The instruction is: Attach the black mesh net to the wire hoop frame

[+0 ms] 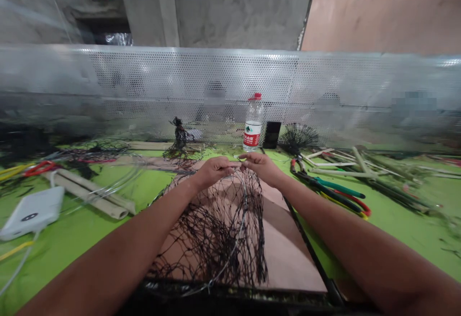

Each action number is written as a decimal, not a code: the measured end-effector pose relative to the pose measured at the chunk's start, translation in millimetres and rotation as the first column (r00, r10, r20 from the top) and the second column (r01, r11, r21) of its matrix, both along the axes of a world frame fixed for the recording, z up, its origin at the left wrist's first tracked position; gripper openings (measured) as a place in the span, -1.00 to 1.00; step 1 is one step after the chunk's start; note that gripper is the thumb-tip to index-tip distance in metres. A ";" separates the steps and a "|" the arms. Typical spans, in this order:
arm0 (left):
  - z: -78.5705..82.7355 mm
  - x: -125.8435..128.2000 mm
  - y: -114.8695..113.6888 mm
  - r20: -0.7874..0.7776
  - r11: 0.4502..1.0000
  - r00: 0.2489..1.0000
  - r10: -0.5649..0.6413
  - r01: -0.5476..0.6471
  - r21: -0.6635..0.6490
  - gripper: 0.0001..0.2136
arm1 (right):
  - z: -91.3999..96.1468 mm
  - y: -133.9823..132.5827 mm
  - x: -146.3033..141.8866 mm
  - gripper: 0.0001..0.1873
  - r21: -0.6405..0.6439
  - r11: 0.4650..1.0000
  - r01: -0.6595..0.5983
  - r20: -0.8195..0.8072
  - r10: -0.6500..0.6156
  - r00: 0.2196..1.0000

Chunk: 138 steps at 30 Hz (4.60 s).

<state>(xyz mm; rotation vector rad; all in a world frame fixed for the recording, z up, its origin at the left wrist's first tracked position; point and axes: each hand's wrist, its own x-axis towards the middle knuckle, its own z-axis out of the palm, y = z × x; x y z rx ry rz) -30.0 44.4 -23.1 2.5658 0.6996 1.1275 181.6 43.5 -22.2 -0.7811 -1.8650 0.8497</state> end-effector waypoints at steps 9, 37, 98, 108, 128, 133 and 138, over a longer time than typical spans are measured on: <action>2.2 -5.0 2.5 0.004 0.996 0.998 0.069 -0.069 0.055 -0.62 | 5.8 -1.0 1.6 -0.89 0.399 0.913 0.079 0.079 -0.121 0.990; 2.1 -9.8 11.4 0.056 0.977 0.978 0.199 -0.203 0.062 -0.68 | 2.2 -17.5 -11.1 -0.83 0.537 0.832 0.138 0.204 -0.287 0.936; -1.7 -3.7 12.8 -0.308 0.982 0.934 0.181 -0.189 0.007 -0.85 | -3.2 -40.9 -38.4 -0.73 0.508 0.847 0.160 0.701 -0.514 0.494; -5.4 -2.4 15.6 -0.295 0.977 0.932 0.211 -0.205 0.051 -0.83 | -7.2 -21.9 -30.3 -0.64 0.199 0.934 0.295 0.304 -0.345 0.888; 7.8 -6.7 1.2 -0.105 0.995 0.990 -0.095 0.091 -0.042 -0.75 | -20.3 -11.3 -28.5 -0.83 -0.641 0.766 -0.050 -0.203 -0.107 0.973; 9.6 -6.2 1.8 -0.016 0.998 0.998 -0.055 0.055 0.000 -0.80 | -10.2 -11.7 -20.7 -0.75 -0.540 0.839 -0.059 -0.213 -0.069 0.975; 9.0 -7.7 3.0 0.103 0.997 0.994 0.019 -0.011 -0.082 -0.78 | -1.6 -3.0 -9.6 -0.69 -0.220 0.939 0.265 -0.158 -0.302 0.940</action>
